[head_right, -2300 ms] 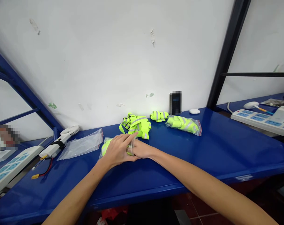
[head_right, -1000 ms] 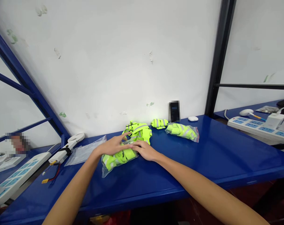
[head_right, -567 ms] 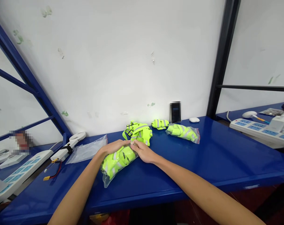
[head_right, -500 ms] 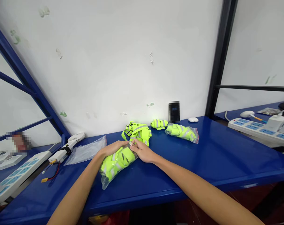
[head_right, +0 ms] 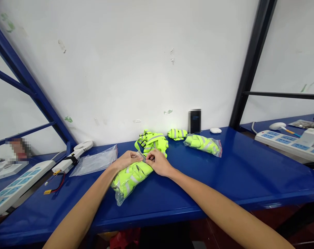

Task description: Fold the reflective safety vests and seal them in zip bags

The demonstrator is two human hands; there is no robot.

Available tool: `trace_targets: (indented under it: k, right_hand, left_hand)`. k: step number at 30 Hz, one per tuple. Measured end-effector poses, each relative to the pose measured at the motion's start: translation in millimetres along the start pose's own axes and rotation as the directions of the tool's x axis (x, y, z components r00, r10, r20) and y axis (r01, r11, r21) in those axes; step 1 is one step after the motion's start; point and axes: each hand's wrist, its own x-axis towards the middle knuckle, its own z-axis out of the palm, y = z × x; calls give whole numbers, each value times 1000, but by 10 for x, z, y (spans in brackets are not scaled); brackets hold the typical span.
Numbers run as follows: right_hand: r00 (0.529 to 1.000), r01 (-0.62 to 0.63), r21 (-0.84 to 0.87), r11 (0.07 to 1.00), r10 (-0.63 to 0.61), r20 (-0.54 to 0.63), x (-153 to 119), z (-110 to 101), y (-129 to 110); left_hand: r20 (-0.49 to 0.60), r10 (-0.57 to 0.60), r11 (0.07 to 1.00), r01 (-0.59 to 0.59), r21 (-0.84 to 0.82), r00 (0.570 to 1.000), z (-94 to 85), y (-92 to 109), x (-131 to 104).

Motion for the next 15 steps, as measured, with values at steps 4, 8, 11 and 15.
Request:
trace_targets:
  k: [4, 8, 11, 15]
  right_hand:
    - [991, -100, 147, 984, 85, 107, -4, -34, -3]
    - [970, -163, 300, 940, 97, 222, -10, -26, -49]
    - [967, -175, 337, 925, 97, 235, -10, -15, -78]
    - [973, -124, 258, 958, 66, 223, -24, -34, -120]
  left_hand:
    - [4, 55, 997, -55, -46, 998, 2, 33, -34]
    - [59, 113, 993, -111, -39, 992, -18, 94, -86]
    - [100, 131, 991, -128, -39, 986, -32, 127, -114]
    - [60, 157, 985, -153, -75, 986, -38, 111, -87]
